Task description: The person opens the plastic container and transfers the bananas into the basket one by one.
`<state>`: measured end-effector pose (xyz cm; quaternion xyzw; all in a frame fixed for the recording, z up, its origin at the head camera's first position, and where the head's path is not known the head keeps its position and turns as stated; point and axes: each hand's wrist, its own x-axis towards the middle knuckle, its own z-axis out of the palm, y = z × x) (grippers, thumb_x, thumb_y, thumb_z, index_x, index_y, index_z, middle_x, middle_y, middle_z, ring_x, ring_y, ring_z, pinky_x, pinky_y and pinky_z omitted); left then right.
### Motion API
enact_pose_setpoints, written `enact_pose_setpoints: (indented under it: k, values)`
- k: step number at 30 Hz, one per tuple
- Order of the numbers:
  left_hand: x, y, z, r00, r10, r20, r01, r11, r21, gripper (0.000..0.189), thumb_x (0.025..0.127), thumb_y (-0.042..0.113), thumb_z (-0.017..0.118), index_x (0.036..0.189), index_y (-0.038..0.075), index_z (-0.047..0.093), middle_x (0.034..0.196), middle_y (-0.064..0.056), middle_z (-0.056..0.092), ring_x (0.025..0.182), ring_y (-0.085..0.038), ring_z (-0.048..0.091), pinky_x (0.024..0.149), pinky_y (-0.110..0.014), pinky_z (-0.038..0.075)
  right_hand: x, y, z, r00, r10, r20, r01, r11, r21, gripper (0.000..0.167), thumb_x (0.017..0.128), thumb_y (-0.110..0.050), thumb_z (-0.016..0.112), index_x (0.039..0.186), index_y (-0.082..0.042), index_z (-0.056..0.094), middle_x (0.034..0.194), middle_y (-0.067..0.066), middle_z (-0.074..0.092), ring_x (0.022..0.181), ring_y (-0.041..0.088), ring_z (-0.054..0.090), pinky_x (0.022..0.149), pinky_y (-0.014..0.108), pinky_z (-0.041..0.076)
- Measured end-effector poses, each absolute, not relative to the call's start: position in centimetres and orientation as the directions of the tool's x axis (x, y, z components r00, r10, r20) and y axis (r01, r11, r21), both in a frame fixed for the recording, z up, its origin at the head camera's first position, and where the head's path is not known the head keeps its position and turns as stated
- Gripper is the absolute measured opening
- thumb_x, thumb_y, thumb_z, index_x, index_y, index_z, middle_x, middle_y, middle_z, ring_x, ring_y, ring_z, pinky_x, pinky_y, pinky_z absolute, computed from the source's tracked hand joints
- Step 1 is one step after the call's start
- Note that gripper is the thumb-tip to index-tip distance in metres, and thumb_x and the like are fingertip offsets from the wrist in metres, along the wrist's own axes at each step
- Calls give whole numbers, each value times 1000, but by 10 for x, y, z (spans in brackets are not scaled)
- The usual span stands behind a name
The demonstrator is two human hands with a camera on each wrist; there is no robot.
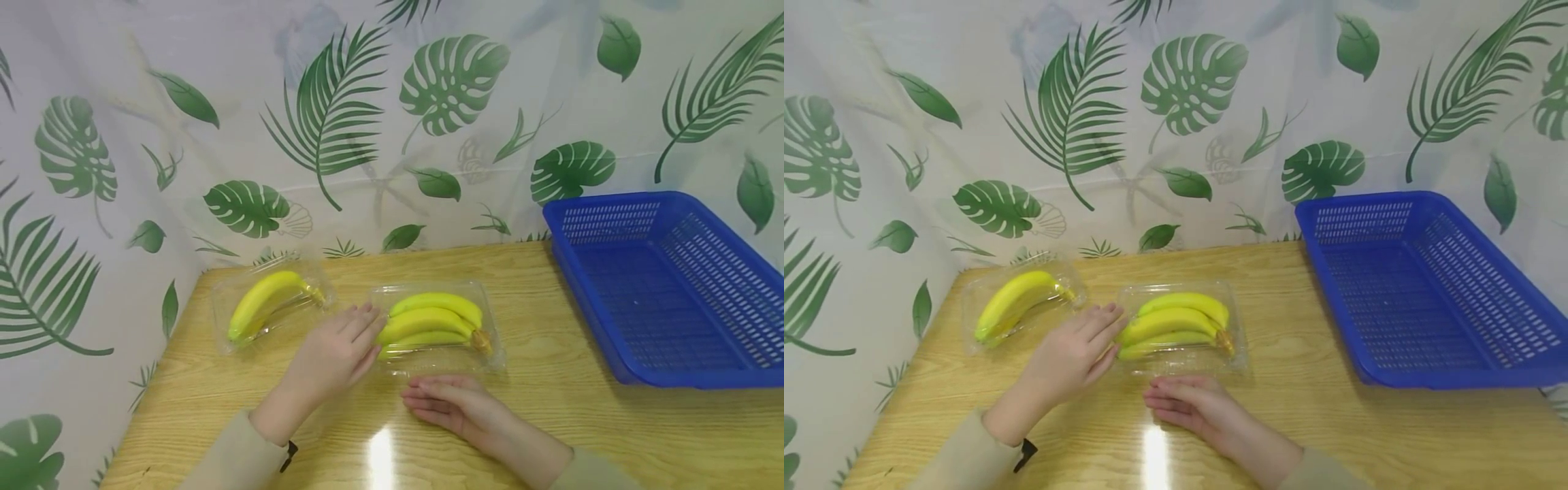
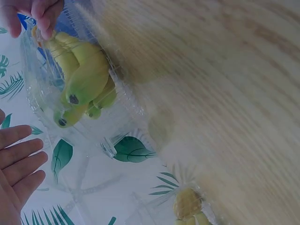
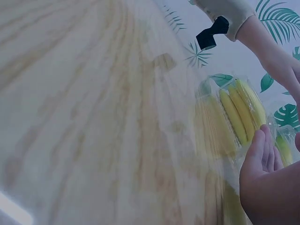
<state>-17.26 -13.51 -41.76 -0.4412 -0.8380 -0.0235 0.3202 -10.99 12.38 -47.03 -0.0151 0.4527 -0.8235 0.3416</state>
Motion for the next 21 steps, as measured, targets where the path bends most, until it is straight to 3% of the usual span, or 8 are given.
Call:
enact_pose_setpoints:
  k: [15, 21]
  values:
    - [-166, -138, -431, -354, 765, 539, 790, 553, -266, 47, 79, 28, 91, 117, 4, 77, 122, -14, 79, 114, -26, 78, 102, -36, 64, -110, 106, -469, -771, -561, -301, 559, -370, -741, 53, 108, -13, 60, 147, 20, 45, 130, 16, 75, 120, 19, 74, 113, 35, 57]
    - [-165, -141, -433, -358, 776, 520, 800, 542, -258, 47, 81, 30, 91, 119, 4, 77, 124, -12, 79, 113, -24, 78, 102, -34, 63, -110, 99, -467, -786, -543, -295, 551, -400, -732, 44, 108, -12, 59, 142, 16, 53, 127, 14, 77, 118, 19, 75, 111, 33, 58]
